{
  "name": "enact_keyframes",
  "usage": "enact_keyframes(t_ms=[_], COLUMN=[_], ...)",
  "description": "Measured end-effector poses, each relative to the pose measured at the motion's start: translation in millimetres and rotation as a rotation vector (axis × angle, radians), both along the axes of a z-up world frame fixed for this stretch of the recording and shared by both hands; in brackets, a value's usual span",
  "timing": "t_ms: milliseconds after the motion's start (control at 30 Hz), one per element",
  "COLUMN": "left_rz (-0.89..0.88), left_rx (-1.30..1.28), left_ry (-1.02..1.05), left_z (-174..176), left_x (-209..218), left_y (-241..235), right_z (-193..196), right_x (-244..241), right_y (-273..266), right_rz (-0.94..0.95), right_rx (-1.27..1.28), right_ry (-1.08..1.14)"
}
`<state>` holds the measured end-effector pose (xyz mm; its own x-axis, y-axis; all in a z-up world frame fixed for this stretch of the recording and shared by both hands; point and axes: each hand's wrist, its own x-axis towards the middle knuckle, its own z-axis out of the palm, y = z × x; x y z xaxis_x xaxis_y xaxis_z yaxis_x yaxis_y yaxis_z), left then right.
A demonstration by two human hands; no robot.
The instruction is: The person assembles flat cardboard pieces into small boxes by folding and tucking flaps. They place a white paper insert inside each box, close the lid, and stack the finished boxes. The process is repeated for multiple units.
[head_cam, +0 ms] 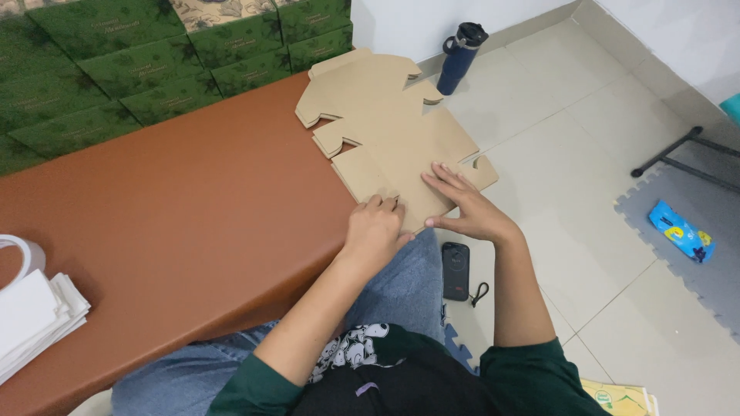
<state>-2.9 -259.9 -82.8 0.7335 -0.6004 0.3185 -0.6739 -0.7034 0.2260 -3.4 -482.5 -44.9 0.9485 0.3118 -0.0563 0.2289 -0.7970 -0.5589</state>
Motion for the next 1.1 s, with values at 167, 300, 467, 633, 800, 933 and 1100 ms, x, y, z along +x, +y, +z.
enact_keyframes(t_ms=[167, 300, 467, 633, 800, 933, 1100], left_rz=[-0.001, 0.025, 0.046, 0.012, -0.045, -0.017, 0.165], left_rx=[-0.009, -0.026, 0.001, -0.008, -0.117, -0.168, -0.095], left_ry=[-0.061, -0.225, -0.436, -0.533, -0.704, -0.75, -0.706], left_z=[-7.3, -15.9, -27.3, -15.1, 15.2, 50.9, 47.2], left_x=[1.6, 5.0, 17.5, 18.2, -4.7, -49.1, -103.5], left_y=[-1.3, -8.2, -11.4, -3.5, 17.9, 68.5, 147.3], right_z=[3.8, 6.4, -0.9, -25.9, -37.8, -28.9, -29.8], right_x=[3.8, 5.1, 4.2, 4.6, -9.5, -29.5, -46.9], right_y=[-2.2, -2.0, -2.6, -2.4, 19.7, 59.0, 126.5], right_rz=[0.023, 0.035, 0.009, -0.009, -0.054, -0.033, 0.184], right_rx=[0.019, 0.043, -0.002, -0.127, -0.271, -0.256, -0.173], right_ry=[0.013, 0.012, 0.018, -0.125, -0.683, -0.831, -0.869])
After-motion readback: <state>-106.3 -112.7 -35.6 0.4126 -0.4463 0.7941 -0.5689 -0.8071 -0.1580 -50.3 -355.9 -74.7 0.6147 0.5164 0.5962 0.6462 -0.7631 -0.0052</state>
